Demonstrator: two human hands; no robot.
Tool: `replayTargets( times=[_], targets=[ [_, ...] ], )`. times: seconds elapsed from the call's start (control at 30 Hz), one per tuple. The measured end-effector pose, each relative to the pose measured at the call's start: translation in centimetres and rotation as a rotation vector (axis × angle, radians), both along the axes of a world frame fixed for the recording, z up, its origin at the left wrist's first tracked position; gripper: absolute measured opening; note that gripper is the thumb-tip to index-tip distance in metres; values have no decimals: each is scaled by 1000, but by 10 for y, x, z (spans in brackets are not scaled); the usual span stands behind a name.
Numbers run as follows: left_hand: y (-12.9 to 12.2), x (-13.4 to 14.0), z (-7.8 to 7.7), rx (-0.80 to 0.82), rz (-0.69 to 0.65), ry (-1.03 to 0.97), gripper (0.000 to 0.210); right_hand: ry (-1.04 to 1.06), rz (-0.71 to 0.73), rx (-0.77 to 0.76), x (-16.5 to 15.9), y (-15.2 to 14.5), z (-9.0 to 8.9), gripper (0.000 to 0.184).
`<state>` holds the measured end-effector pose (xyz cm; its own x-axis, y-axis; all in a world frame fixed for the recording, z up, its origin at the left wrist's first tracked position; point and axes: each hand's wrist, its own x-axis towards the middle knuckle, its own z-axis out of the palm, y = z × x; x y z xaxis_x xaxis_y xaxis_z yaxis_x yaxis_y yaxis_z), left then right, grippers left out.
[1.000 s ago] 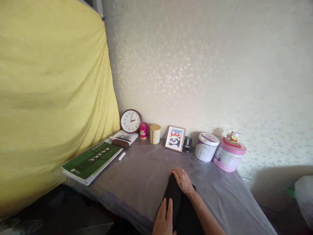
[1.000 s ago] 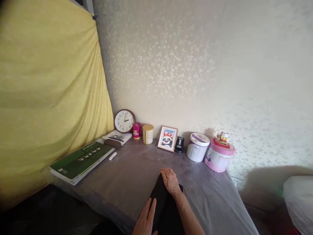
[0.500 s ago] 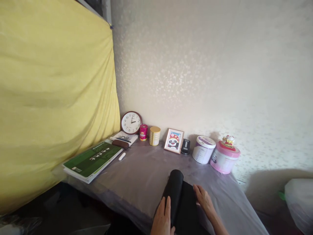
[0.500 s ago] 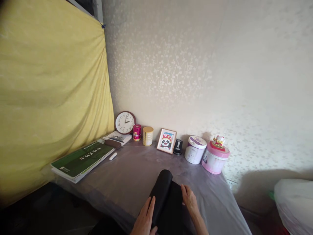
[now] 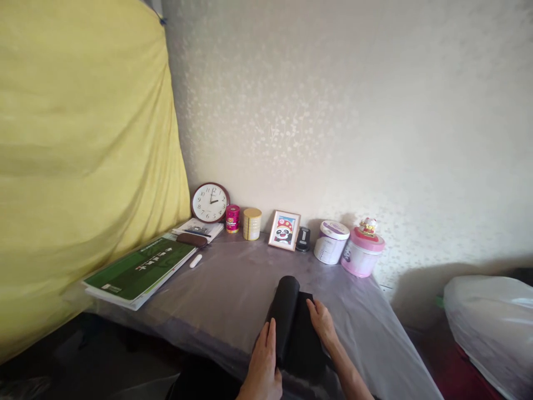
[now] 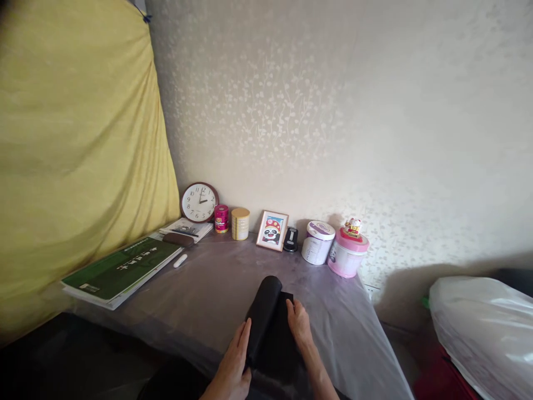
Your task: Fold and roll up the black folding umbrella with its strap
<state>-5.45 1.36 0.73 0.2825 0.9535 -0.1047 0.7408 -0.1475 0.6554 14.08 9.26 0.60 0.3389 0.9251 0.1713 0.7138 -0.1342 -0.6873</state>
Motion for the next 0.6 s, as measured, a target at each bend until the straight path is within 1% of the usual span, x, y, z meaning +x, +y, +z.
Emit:
replayTargets(
  times=[0.1, 0.2, 0.3, 0.47, 0.6],
  targets=[
    [-1, 0, -1, 6, -11, 5, 92, -30, -13, 14, 4, -1, -6, 28],
    [-1, 0, 1, -10, -15, -5, 92, -42, -51, 10, 3, -5, -5, 29],
    [-2, 0, 3, -20, -6, -16, 92, -51, -65, 21, -2, -7, 3, 26],
    [-3, 2, 5, -5, 5, -1, 91, -11, -1, 2, -11, -4, 18, 29],
    [-3, 2, 5, -9, 13, 8, 90, 11, 18, -18, -20, 3, 26, 29]
  ],
)
